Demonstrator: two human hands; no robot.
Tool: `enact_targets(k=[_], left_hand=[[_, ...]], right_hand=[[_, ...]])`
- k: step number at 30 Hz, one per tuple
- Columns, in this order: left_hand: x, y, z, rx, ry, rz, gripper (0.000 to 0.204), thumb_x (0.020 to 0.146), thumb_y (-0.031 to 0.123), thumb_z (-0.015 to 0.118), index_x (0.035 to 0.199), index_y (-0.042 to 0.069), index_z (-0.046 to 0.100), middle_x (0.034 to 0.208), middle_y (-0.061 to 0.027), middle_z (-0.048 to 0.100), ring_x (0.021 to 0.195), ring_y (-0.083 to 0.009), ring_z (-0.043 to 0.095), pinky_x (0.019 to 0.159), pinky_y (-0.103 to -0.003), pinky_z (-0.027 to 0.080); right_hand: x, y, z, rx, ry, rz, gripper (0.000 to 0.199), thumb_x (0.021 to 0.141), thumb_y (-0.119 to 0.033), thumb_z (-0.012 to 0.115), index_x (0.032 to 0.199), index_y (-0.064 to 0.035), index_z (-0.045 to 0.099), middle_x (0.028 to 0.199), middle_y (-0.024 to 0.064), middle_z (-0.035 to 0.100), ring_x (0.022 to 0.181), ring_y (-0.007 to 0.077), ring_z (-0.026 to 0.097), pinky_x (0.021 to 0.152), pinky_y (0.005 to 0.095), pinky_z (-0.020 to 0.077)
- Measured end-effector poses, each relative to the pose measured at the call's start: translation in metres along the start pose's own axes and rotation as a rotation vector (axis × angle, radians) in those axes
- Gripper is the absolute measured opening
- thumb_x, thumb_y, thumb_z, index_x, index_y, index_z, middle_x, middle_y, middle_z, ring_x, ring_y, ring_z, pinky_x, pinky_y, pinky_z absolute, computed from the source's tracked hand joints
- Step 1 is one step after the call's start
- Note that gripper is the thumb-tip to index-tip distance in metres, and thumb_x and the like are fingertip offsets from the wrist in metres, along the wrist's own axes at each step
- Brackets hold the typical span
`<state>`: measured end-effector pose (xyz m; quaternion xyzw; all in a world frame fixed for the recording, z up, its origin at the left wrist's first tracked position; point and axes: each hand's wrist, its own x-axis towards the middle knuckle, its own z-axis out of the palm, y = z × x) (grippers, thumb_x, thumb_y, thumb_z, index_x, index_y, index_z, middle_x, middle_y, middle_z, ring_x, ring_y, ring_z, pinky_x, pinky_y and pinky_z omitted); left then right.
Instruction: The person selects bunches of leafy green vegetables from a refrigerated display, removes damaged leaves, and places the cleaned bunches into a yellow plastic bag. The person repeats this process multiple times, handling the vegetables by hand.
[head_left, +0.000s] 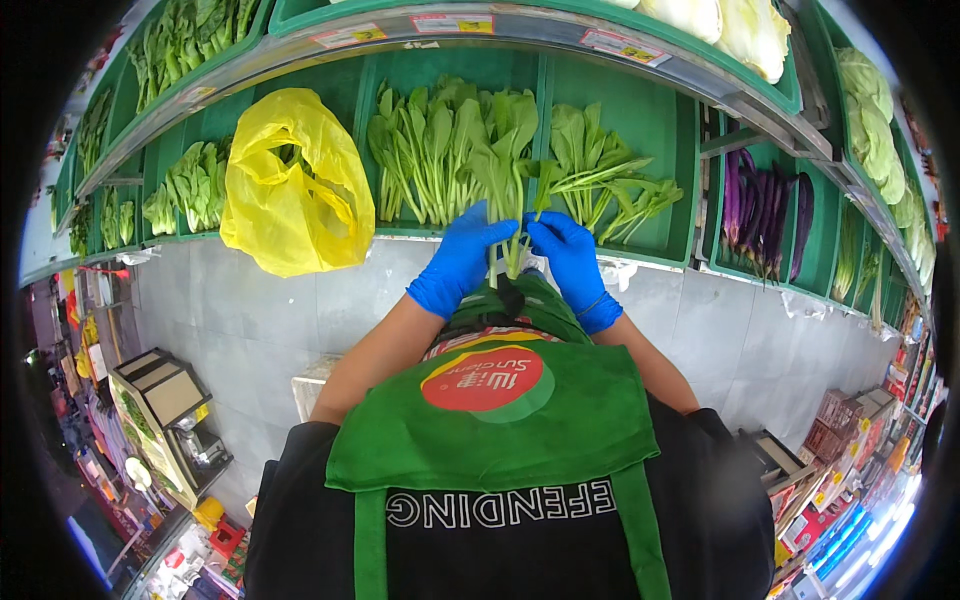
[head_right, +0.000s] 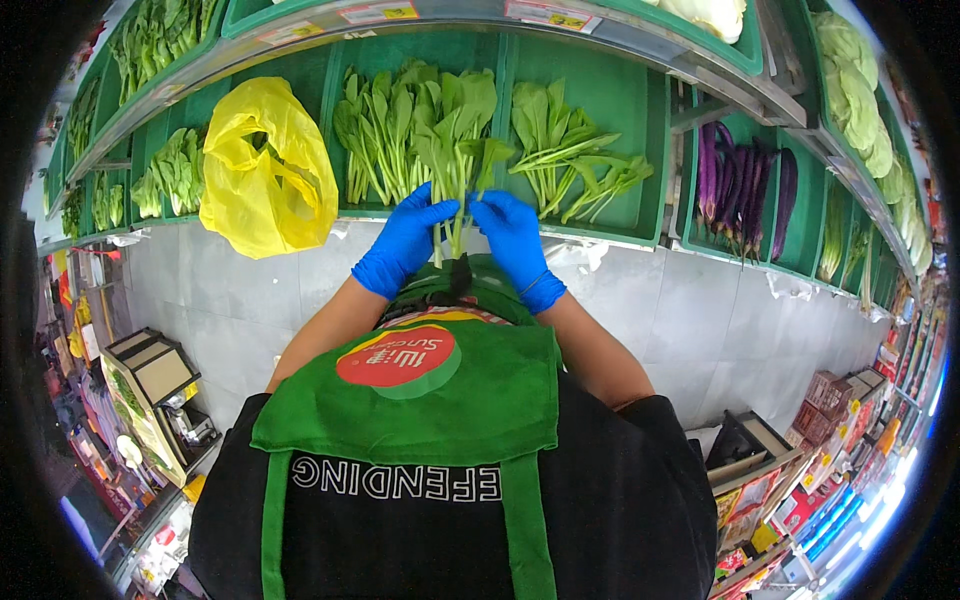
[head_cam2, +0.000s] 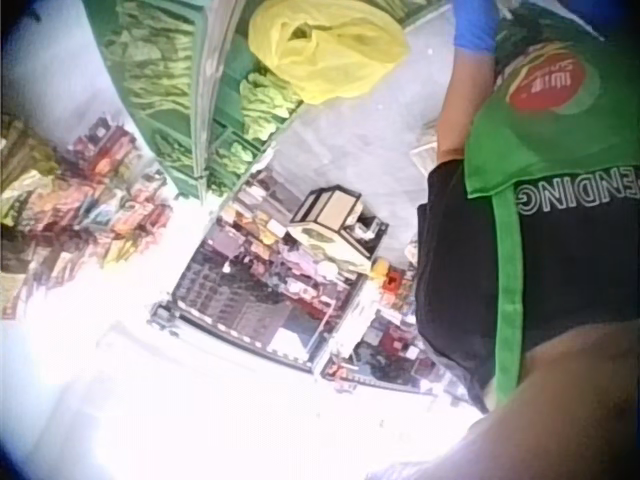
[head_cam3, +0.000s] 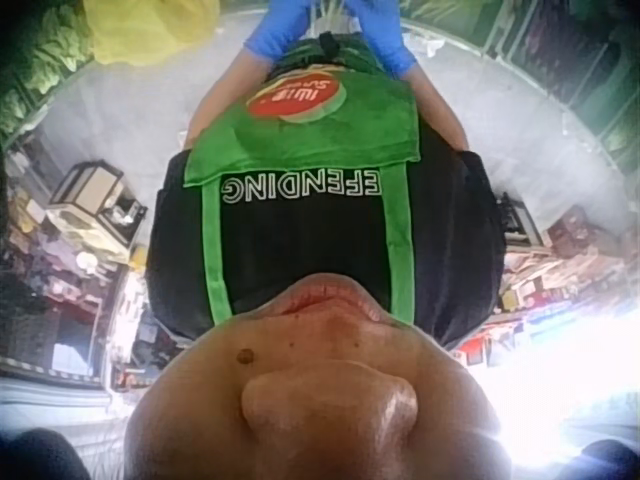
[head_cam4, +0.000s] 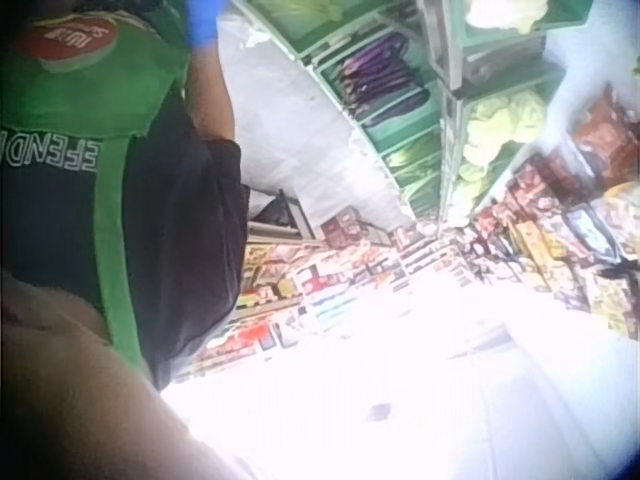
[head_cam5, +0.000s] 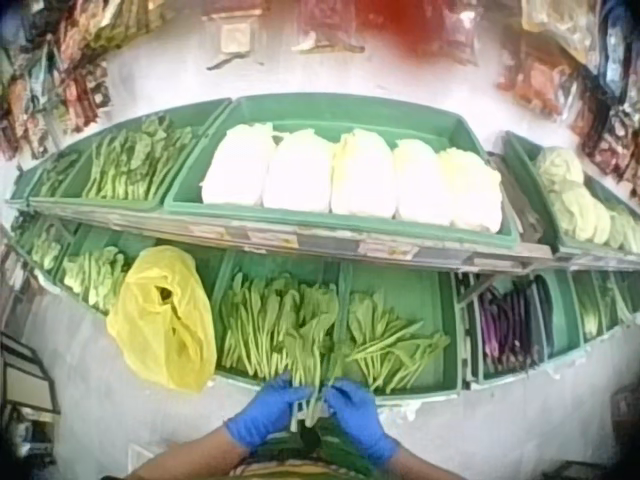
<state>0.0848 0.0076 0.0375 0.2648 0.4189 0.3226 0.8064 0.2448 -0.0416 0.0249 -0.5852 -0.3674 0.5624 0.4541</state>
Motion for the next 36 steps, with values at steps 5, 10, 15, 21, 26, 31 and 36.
enact_targets(k=[5,10,15,21,26,31,36], left_hand=[[0.001,0.002,-0.003,-0.023,-0.001,-0.026,0.040,0.081,0.004,0.060,0.120,0.000,0.050,0.104,-0.0114,0.060,0.091,-0.0205,0.060,0.081,-0.031,0.048],[0.006,-0.001,-0.013,-0.246,0.109,-0.009,0.037,0.081,0.002,0.058,0.117,0.000,0.048,0.103,-0.0138,0.058,0.091,-0.0264,0.060,0.081,-0.038,0.051],[0.019,-0.008,-0.044,-0.301,0.206,0.079,0.034,0.082,0.002,0.057,0.115,0.002,0.048,0.100,-0.0119,0.056,0.086,-0.0262,0.060,0.074,-0.038,0.052],[0.009,0.005,-0.029,-0.031,0.146,0.028,0.034,0.085,0.007,0.059,0.119,0.004,0.052,0.099,-0.0076,0.061,0.078,-0.0163,0.058,0.070,-0.030,0.051],[0.003,0.000,-0.016,0.208,0.060,0.014,0.039,0.086,0.013,0.059,0.123,0.006,0.050,0.095,-0.0041,0.061,0.076,-0.0125,0.055,0.067,-0.025,0.045],[-0.008,0.003,-0.014,0.392,-0.022,0.032,0.039,0.088,0.016,0.056,0.124,0.004,0.049,0.098,-0.0047,0.061,0.079,-0.0124,0.055,0.068,-0.025,0.046],[-0.021,0.008,-0.018,0.273,-0.070,-0.070,0.040,0.089,0.025,0.052,0.123,0.003,0.049,0.103,-0.0072,0.060,0.077,-0.0135,0.056,0.069,-0.025,0.046]], right_hand=[[-0.013,-0.006,0.008,0.372,0.027,0.066,0.014,0.088,-0.010,0.055,0.098,-0.0001,0.058,0.090,0.0103,0.063,0.084,0.0186,0.062,0.076,0.0311,0.0509],[-0.021,-0.007,0.002,0.485,0.038,0.041,0.013,0.091,-0.012,0.052,0.098,-0.0012,0.055,0.094,0.0126,0.062,0.089,0.0247,0.062,0.079,0.0360,0.0515],[-0.015,0.005,-0.027,0.617,0.152,-0.062,0.020,0.091,-0.014,0.053,0.104,0.0007,0.055,0.098,0.0158,0.061,0.092,0.0284,0.061,0.082,0.0388,0.0511],[0.021,0.036,-0.084,-0.025,0.612,-0.003,0.038,0.085,-0.015,0.062,0.119,-0.0023,0.049,0.105,0.0076,0.055,0.088,0.0167,0.056,0.077,0.0291,0.0463],[0.016,-0.029,-0.004,-0.176,0.142,-0.203,0.038,0.081,-0.009,0.065,0.116,-0.0061,0.051,0.097,0.0032,0.056,0.085,0.0119,0.054,0.073,0.0251,0.0450],[0.032,-0.035,0.022,0.086,0.263,-0.194,0.039,0.081,-0.007,0.064,0.118,-0.0053,0.051,0.090,0.0034,0.058,0.078,0.0113,0.057,0.065,0.0236,0.0468],[0.031,-0.032,0.007,0.230,0.212,-0.081,0.028,0.082,-0.005,0.061,0.110,-0.0034,0.058,0.086,0.0052,0.061,0.067,0.0120,0.058,0.058,0.0232,0.0481]])
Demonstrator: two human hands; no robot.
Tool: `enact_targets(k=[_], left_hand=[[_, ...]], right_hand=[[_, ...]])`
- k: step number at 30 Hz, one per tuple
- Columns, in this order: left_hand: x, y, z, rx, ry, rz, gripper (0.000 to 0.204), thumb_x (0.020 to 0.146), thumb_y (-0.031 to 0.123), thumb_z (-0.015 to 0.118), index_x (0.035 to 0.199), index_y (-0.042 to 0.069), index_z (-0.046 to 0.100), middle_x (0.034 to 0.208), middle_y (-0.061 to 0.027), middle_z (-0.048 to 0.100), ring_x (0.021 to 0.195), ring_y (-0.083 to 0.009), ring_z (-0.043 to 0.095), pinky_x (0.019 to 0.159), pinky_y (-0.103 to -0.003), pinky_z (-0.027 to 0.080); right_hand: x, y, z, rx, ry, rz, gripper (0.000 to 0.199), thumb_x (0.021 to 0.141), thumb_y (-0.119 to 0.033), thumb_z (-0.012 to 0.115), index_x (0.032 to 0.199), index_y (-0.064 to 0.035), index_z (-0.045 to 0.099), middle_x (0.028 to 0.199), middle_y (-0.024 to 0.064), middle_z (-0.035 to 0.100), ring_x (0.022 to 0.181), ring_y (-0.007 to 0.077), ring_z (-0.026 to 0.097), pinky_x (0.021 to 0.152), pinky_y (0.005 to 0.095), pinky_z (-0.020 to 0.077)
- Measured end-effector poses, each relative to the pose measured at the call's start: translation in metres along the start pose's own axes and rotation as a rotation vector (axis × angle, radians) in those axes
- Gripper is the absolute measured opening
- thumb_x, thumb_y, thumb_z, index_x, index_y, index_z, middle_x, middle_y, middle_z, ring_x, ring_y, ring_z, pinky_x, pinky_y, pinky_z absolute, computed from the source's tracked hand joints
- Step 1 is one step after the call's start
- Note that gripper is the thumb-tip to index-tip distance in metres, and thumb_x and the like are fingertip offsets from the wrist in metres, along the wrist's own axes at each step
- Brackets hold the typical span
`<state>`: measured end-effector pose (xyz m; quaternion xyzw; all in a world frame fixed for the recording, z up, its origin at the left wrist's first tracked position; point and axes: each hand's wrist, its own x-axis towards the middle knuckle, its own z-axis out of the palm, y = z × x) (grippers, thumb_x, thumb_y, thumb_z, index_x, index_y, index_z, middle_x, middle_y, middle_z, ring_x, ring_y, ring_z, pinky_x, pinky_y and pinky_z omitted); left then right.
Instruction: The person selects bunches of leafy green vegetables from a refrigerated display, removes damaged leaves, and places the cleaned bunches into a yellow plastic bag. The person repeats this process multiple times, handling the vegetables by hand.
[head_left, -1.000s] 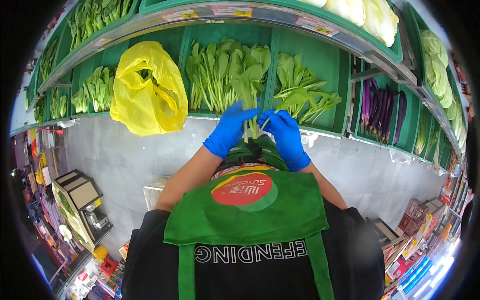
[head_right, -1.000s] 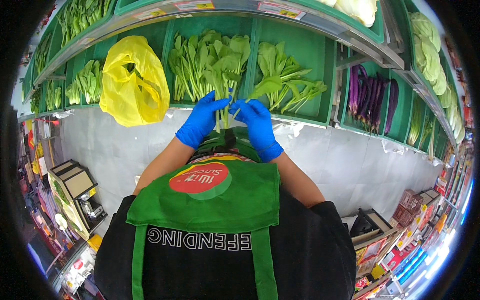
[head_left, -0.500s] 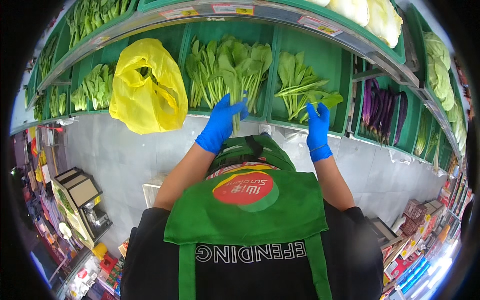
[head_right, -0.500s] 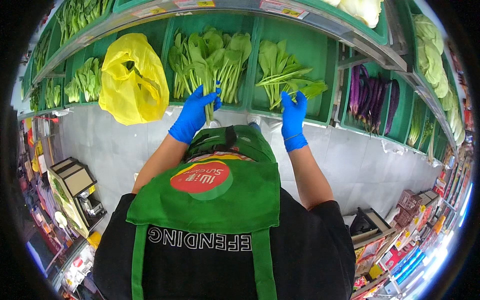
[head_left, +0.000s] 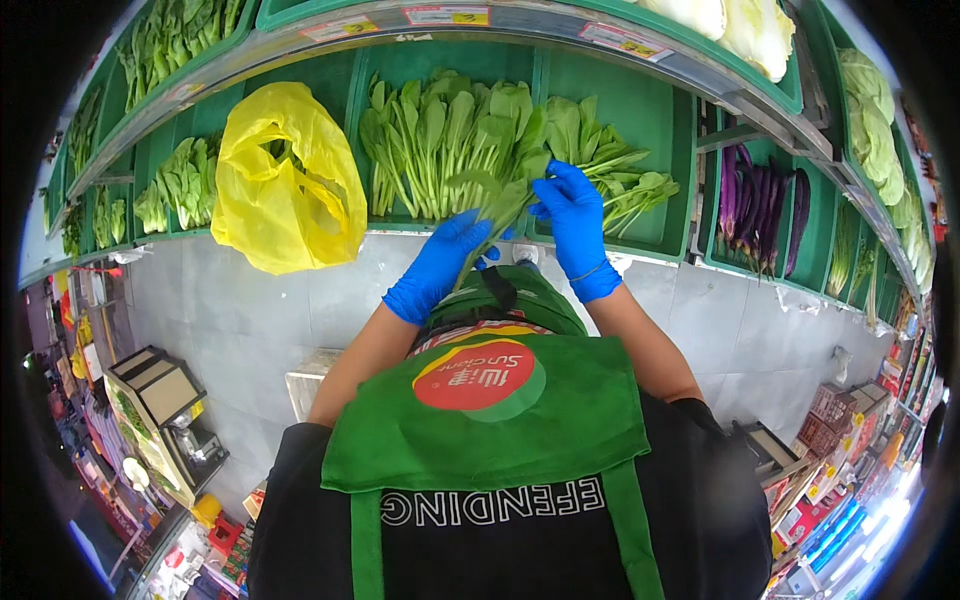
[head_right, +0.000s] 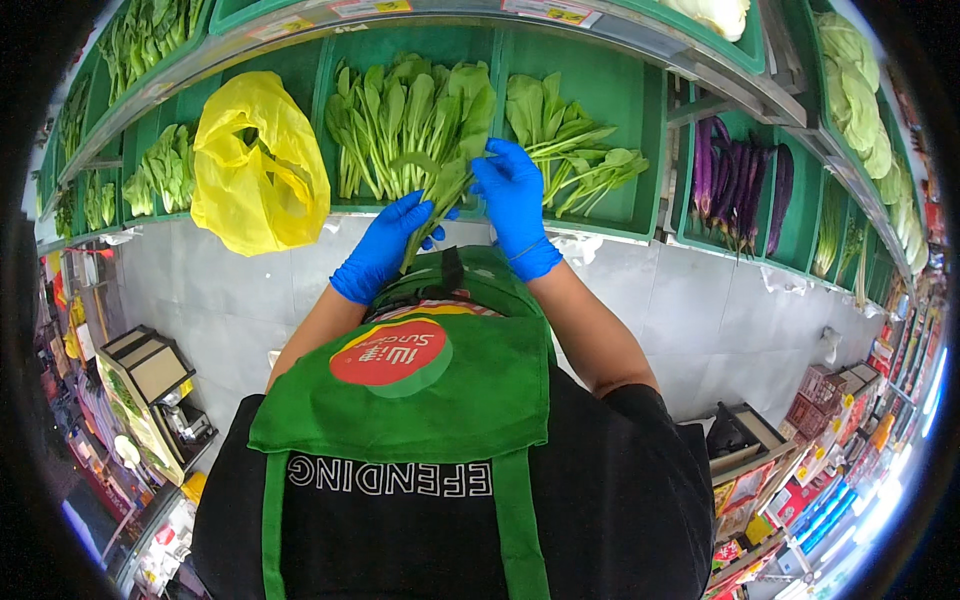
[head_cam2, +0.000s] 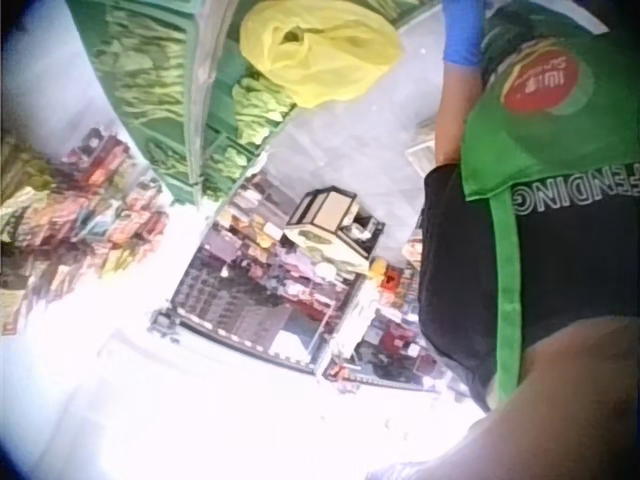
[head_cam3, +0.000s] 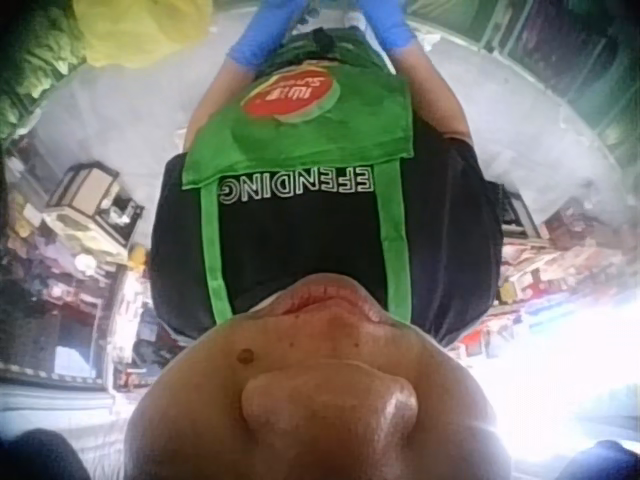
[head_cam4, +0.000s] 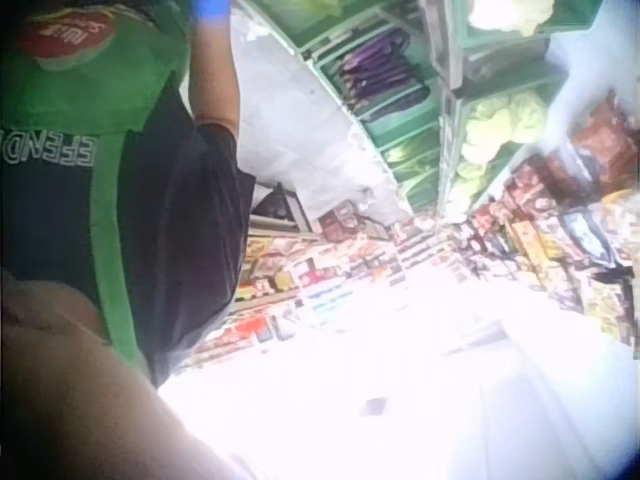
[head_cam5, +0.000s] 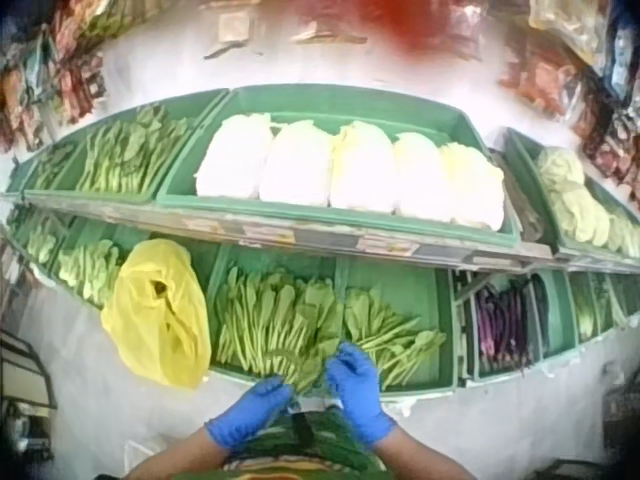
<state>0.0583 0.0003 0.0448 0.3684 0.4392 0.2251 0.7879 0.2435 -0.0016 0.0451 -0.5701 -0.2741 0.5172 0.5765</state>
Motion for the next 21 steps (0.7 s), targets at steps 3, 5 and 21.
enact_targets(k=[3,5,21], left_hand=[[0.001,-0.009,-0.007,-0.005,0.025,0.013,0.039,0.089,0.026,0.052,0.120,0.003,0.050,0.100,-0.0081,0.061,0.075,-0.0135,0.055,0.067,-0.024,0.045],[0.002,-0.005,-0.010,0.053,-0.008,-0.014,0.037,0.089,0.025,0.053,0.118,0.002,0.051,0.097,-0.0081,0.062,0.074,-0.0132,0.055,0.067,-0.024,0.046],[-0.008,0.004,-0.033,0.150,-0.045,-0.309,0.030,0.087,0.025,0.058,0.107,0.003,0.058,0.074,-0.0007,0.052,0.058,-0.0078,0.046,0.052,-0.020,0.038]], right_hand=[[-0.002,0.002,0.000,0.034,0.018,0.043,0.023,0.083,-0.003,0.058,0.106,-0.0027,0.060,0.086,0.0062,0.062,0.064,0.0118,0.057,0.058,0.0240,0.0484],[-0.002,0.004,-0.006,0.025,0.033,0.040,0.024,0.083,-0.003,0.058,0.106,-0.0027,0.060,0.087,0.0062,0.062,0.064,0.0117,0.057,0.060,0.0242,0.0484],[0.020,0.049,-0.041,0.010,-0.080,0.260,0.020,0.080,-0.012,0.063,0.099,-0.0058,0.062,0.090,0.0072,0.065,0.074,0.0198,0.063,0.070,0.0300,0.0498]])
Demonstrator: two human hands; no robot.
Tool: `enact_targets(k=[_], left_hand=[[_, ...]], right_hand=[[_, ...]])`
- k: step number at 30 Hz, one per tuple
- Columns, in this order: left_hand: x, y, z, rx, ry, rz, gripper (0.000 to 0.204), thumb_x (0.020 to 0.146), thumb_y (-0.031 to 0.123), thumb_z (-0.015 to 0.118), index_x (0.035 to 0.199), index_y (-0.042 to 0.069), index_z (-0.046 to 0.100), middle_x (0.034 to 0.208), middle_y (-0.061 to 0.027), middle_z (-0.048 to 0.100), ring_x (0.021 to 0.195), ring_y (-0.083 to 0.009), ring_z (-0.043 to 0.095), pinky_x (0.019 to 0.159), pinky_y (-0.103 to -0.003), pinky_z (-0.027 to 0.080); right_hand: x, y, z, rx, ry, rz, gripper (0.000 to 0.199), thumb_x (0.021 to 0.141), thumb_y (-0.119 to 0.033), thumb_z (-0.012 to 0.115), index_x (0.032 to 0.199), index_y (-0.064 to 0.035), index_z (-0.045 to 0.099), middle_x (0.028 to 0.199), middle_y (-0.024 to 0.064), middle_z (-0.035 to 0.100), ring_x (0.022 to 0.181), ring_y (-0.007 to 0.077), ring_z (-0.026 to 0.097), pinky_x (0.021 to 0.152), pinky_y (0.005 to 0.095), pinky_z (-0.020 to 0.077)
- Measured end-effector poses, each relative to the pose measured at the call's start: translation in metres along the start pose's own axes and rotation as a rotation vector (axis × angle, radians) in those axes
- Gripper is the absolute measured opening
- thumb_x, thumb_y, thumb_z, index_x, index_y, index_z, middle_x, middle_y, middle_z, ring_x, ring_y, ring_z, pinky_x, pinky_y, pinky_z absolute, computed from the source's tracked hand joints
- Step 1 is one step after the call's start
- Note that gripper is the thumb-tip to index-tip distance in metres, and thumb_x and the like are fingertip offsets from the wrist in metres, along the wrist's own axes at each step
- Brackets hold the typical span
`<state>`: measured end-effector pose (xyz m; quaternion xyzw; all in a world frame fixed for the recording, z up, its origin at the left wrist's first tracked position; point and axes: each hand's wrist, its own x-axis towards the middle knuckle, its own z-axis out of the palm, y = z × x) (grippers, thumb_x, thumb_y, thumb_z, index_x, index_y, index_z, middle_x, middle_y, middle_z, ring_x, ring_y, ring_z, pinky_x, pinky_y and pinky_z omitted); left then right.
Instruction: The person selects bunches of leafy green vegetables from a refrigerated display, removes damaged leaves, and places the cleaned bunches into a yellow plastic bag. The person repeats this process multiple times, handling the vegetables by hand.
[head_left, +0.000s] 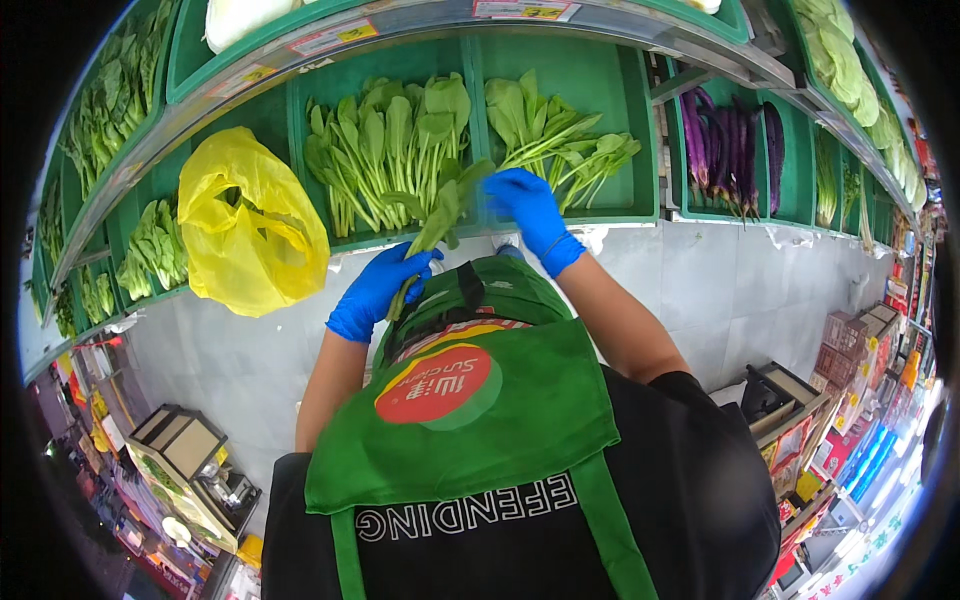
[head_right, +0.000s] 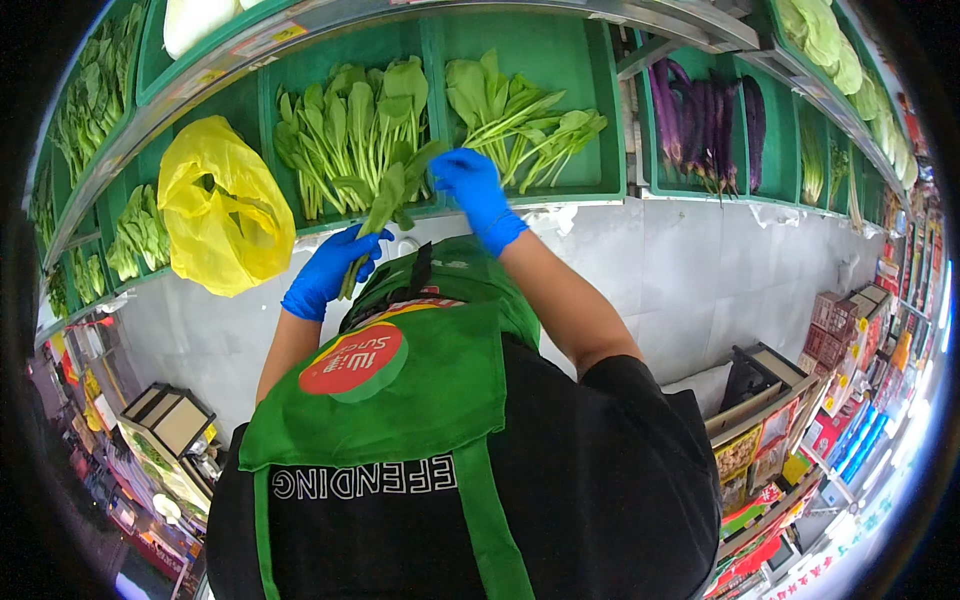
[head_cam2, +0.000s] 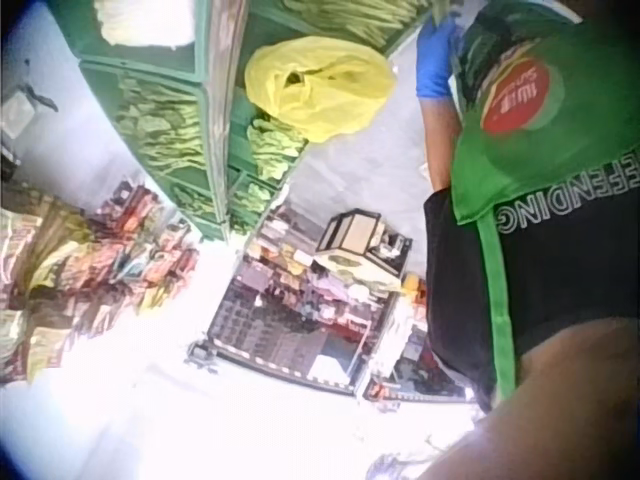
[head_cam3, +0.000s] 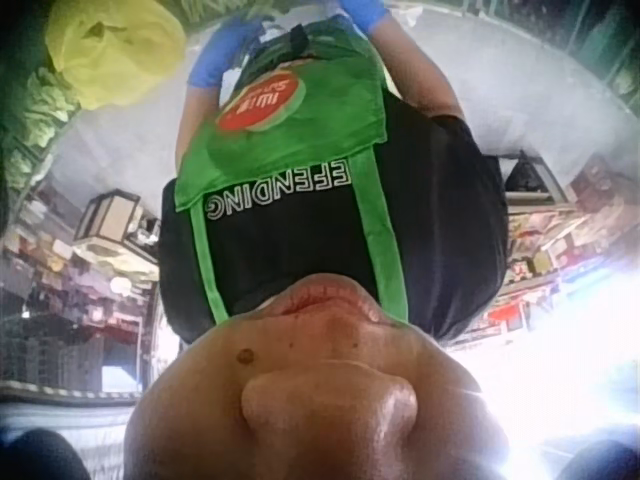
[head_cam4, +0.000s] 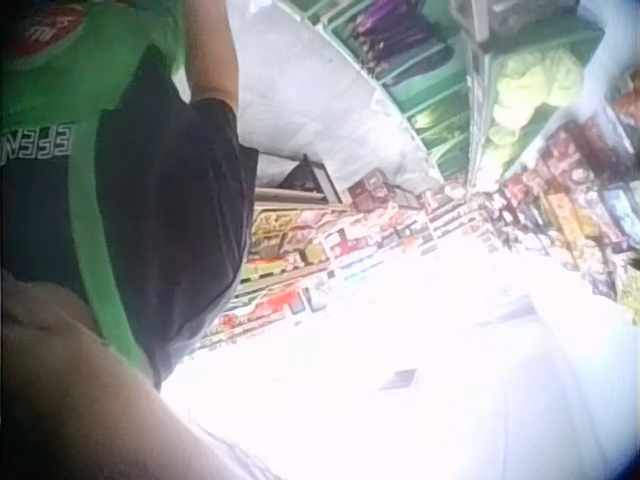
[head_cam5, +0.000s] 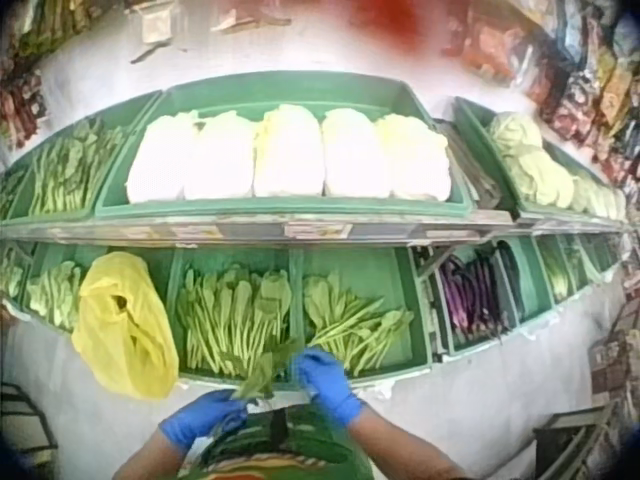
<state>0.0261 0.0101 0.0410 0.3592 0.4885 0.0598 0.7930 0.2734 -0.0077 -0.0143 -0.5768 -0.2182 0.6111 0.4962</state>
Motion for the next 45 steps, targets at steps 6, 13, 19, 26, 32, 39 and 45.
enact_targets(k=[6,13,19,26,32,39,45], left_hand=[[-0.010,-0.001,-0.004,-0.106,0.079,0.042,0.036,0.082,0.016,0.060,0.113,0.000,0.054,0.066,0.0031,0.046,0.053,-0.0066,0.043,0.049,-0.020,0.037],[-0.018,0.000,0.009,-0.273,0.145,0.041,0.037,0.083,0.015,0.059,0.115,-0.001,0.052,0.066,0.0033,0.045,0.053,-0.0066,0.043,0.050,-0.020,0.036],[-0.020,0.001,0.011,-0.316,0.139,0.059,0.038,0.084,0.017,0.057,0.117,-0.002,0.050,0.066,0.0036,0.044,0.051,-0.0067,0.040,0.049,-0.020,0.034],[-0.002,-0.008,-0.003,-0.575,-0.010,0.133,0.038,0.085,0.020,0.059,0.115,-0.002,0.052,0.071,0.0013,0.049,0.055,-0.0075,0.044,0.050,-0.021,0.037],[0.033,0.011,0.018,-0.529,-0.039,0.109,0.045,0.087,0.025,0.058,0.123,0.000,0.049,0.096,-0.0068,0.061,0.075,-0.0130,0.058,0.065,-0.023,0.048],[0.050,0.010,0.038,-0.627,-0.118,0.103,0.044,0.090,0.025,0.053,0.126,0.002,0.046,0.118,-0.0143,0.056,0.100,-0.0252,0.059,0.084,-0.034,0.050],[0.040,0.004,0.043,-0.423,-0.156,0.114,0.036,0.085,0.023,0.062,0.113,0.003,0.051,0.103,-0.0129,0.060,0.084,-0.0242,0.063,0.068,-0.037,0.054]], right_hand=[[0.053,0.067,-0.091,0.226,0.068,0.503,0.042,0.082,-0.029,0.063,0.118,-0.0103,0.052,0.110,0.0138,0.059,0.093,0.0270,0.060,0.079,0.0374,0.0490],[0.142,0.109,-0.065,-0.105,0.315,0.438,0.046,0.080,-0.034,0.063,0.118,-0.0099,0.053,0.096,0.0145,0.060,0.077,0.0251,0.059,0.064,0.0382,0.0480],[0.140,0.094,-0.058,0.060,0.568,0.367,0.026,0.081,-0.026,0.061,0.090,-0.0012,0.060,0.074,0.0116,0.060,0.055,0.0204,0.055,0.047,0.0334,0.0426],[0.040,0.022,-0.088,0.104,0.105,0.266,0.024,0.084,-0.023,0.048,0.095,-0.0026,0.056,0.087,0.0142,0.063,0.073,0.0237,0.062,0.062,0.0330,0.0489],[-0.023,-0.013,-0.081,0.115,-0.197,0.164,0.030,0.082,-0.016,0.049,0.104,0.0034,0.056,0.088,0.0169,0.063,0.073,0.0233,0.063,0.064,0.0306,0.0506],[-0.060,-0.020,-0.023,-0.156,-0.279,0.097,0.024,0.081,-0.010,0.050,0.098,0.0033,0.059,0.080,0.0123,0.064,0.061,0.0191,0.062,0.056,0.0292,0.0492],[-0.075,-0.026,0.034,-1.166,-0.177,-0.331,0.042,0.078,-0.029,0.059,0.105,0.0017,0.055,0.067,0.0152,0.061,0.060,0.0295,0.061,0.052,0.0386,0.0470]])
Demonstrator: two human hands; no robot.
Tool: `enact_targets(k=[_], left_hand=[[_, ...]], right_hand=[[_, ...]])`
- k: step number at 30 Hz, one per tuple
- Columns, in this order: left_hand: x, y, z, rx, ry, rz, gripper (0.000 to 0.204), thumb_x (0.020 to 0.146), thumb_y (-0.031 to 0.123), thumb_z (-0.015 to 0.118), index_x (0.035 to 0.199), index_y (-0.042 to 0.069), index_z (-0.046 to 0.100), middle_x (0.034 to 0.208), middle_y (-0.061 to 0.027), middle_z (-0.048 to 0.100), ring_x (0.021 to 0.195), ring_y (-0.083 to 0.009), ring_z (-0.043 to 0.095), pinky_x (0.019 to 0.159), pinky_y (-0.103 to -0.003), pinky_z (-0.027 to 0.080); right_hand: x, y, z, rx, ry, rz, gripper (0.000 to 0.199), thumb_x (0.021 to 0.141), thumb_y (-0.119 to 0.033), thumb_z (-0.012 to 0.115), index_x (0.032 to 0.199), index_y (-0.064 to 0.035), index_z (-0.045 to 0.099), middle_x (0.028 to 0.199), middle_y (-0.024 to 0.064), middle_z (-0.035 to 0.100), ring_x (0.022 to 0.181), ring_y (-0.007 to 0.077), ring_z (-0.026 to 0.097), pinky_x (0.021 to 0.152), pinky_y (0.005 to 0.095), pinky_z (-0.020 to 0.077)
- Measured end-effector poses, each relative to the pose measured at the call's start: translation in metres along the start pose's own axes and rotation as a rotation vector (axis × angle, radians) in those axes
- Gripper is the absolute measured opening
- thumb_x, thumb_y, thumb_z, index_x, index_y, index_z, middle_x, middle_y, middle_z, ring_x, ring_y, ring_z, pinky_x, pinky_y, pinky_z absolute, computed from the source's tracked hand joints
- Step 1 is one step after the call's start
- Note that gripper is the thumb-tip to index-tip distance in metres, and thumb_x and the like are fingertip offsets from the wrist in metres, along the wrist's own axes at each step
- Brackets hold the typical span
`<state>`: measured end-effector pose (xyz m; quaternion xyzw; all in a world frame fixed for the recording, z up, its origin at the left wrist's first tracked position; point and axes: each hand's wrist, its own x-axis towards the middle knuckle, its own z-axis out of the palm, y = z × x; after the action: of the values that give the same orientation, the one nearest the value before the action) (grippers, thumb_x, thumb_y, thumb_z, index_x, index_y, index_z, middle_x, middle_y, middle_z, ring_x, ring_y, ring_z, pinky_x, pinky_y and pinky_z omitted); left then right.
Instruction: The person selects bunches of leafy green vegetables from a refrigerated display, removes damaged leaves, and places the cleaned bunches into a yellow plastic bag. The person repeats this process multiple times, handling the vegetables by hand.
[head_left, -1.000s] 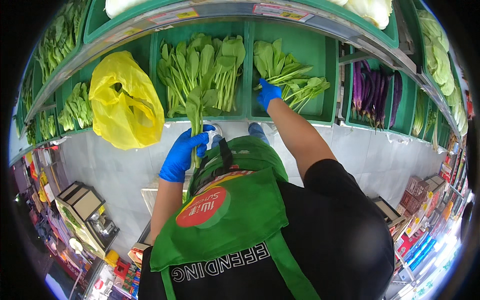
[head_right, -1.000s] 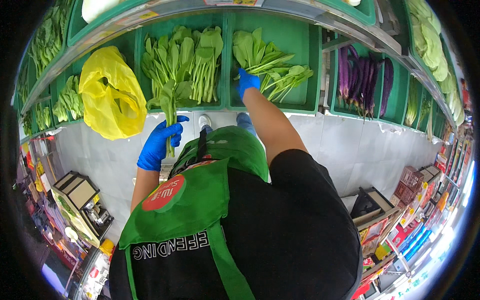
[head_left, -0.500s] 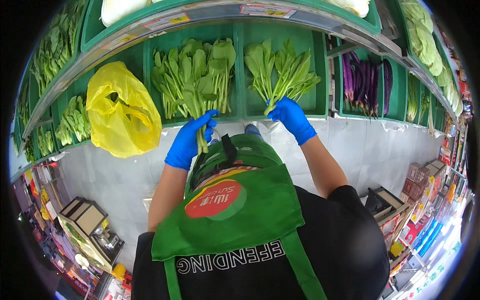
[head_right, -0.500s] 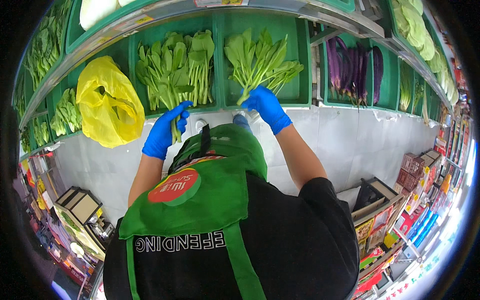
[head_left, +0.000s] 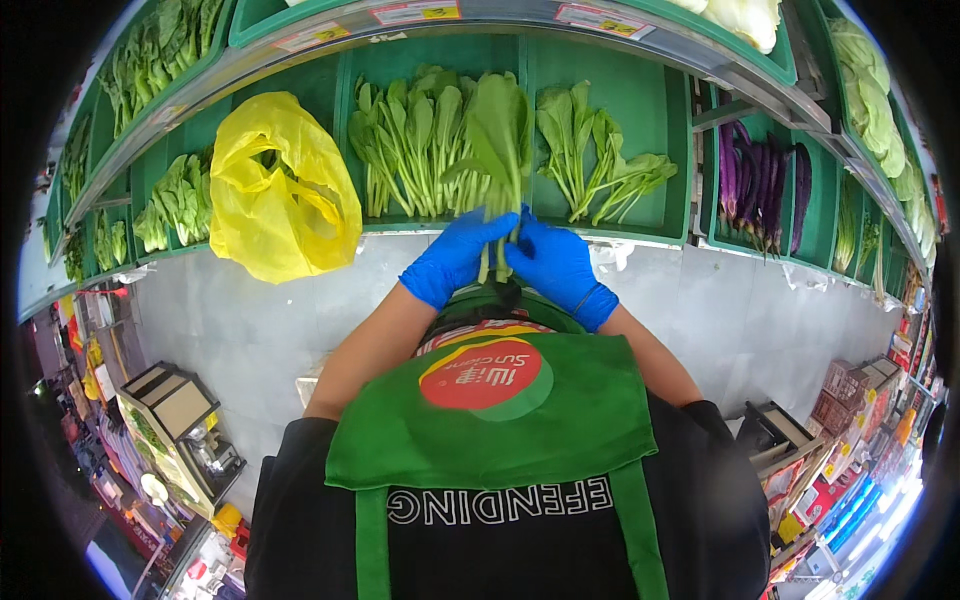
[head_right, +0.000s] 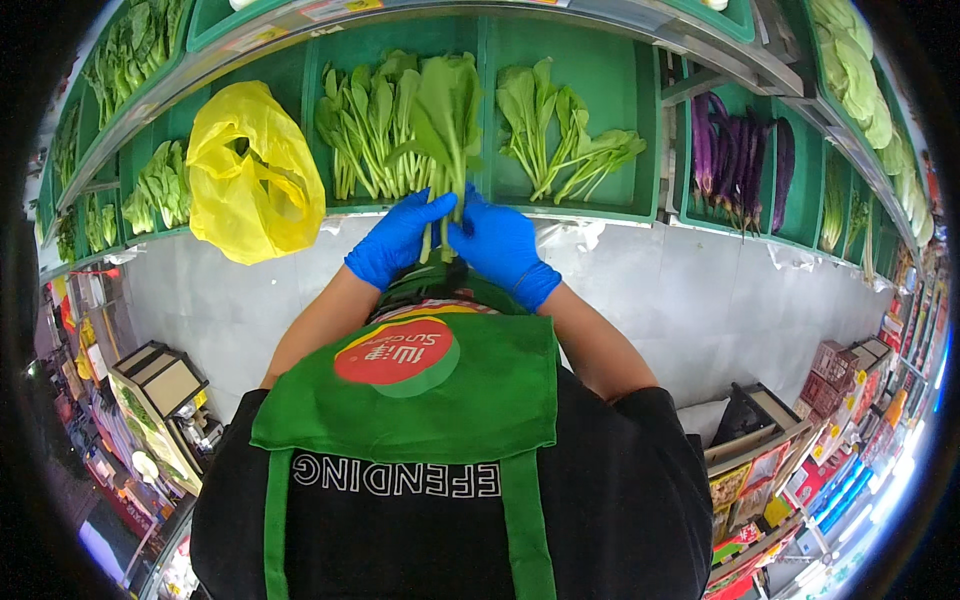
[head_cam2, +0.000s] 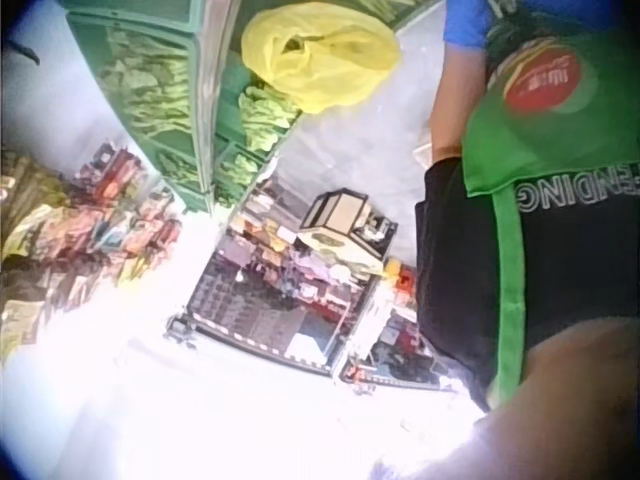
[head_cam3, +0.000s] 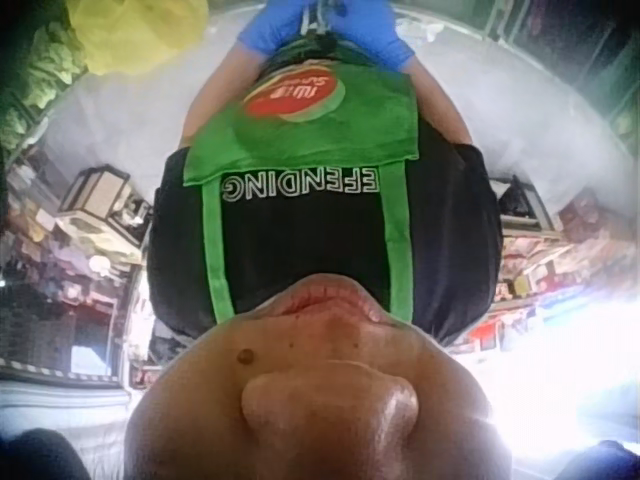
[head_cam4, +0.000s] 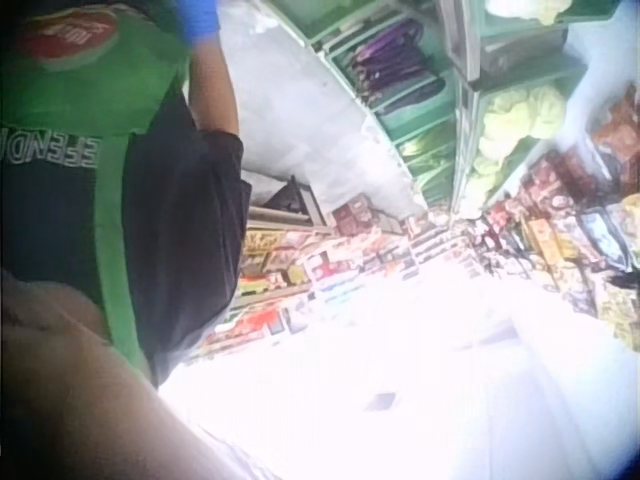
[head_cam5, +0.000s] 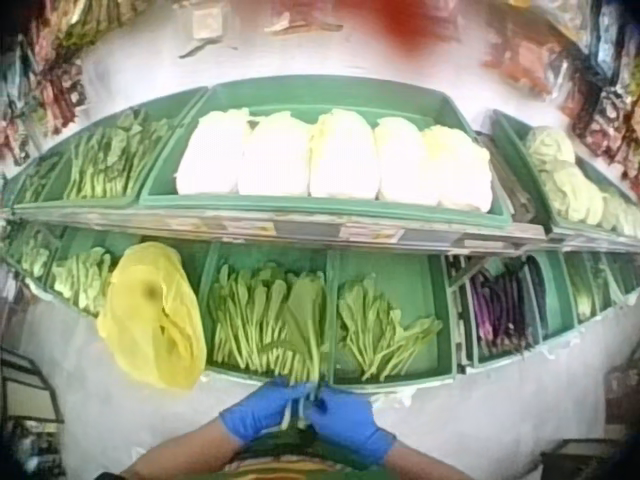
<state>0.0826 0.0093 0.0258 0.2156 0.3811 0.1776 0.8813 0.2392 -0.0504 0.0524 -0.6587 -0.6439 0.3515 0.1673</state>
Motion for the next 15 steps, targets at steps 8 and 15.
enact_targets(k=[8,15], left_hand=[[-0.011,0.003,-0.018,-0.029,0.094,0.098,0.038,0.084,0.016,0.062,0.118,0.002,0.050,0.099,-0.0102,0.061,0.088,-0.0218,0.061,0.079,-0.035,0.051],[-0.033,0.009,-0.032,-0.104,0.221,0.127,0.039,0.087,0.023,0.058,0.118,0.000,0.050,0.091,-0.0070,0.059,0.077,-0.0167,0.060,0.071,-0.029,0.051]], right_hand=[[0.002,0.038,0.012,0.284,0.069,-0.102,0.019,0.078,-0.026,0.061,0.085,-0.0080,0.062,0.077,0.0160,0.062,0.069,0.0335,0.061,0.060,0.0385,0.0487],[0.050,0.194,0.025,-0.120,0.160,0.319,0.019,0.074,-0.026,0.061,0.082,-0.0085,0.061,0.085,0.0171,0.063,0.078,0.0374,0.061,0.067,0.0446,0.0487]])
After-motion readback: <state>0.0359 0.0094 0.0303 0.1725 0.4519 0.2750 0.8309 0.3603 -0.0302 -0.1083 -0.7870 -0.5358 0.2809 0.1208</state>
